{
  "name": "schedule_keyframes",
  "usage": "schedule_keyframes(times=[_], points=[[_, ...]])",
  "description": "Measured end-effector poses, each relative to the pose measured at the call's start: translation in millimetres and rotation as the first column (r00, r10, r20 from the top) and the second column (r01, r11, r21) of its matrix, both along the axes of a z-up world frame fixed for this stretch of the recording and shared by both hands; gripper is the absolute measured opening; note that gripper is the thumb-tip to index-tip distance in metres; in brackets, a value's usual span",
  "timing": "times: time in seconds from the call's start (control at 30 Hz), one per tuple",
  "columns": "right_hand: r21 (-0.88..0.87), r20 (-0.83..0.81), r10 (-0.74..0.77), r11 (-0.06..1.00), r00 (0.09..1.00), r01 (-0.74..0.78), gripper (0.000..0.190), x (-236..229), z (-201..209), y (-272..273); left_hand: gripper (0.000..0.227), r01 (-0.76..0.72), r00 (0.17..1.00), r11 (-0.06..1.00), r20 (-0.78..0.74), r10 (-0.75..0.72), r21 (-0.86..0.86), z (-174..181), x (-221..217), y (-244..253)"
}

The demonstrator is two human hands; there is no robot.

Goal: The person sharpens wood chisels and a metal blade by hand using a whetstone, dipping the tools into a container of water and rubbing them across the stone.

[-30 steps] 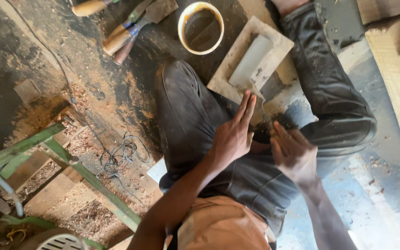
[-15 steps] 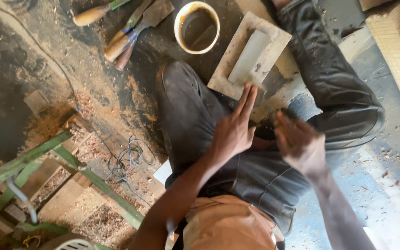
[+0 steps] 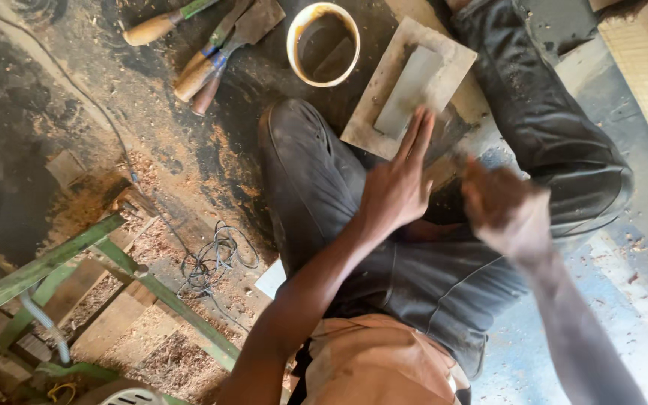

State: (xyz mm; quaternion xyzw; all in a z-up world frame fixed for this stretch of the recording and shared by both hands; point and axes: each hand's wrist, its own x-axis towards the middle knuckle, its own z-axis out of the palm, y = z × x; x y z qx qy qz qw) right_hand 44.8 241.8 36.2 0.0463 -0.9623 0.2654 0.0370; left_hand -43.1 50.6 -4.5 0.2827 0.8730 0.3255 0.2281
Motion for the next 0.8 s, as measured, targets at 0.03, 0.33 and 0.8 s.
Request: schedule_keyframes(times=[0.03, 0.33, 0.8], points=[[-0.019, -0.022, 0.037, 0.999, 0.999, -0.038, 0.015, 11.5, 2.5, -9.9, 0.114, -0.008, 0.998, 1.0, 0.058, 0.009, -0.01, 9.1, 15.6, -12.7], [-0.063, -0.06, -0.149, 0.987, 0.987, 0.145, 0.025, -25.8, -8.8, 14.0, 0.117, 0.023, 0.992, 0.999, -0.121, -0.019, 0.034, -37.7, -29.2, 32.6], [-0.017, -0.052, 0.007, 1.0, 0.999, -0.008, 0.025, 2.2, 4.9, -6.1, 0.111, -0.013, 1.0, 0.997, 0.006, 0.014, -0.077, -16.3, 14.9, 4.5]])
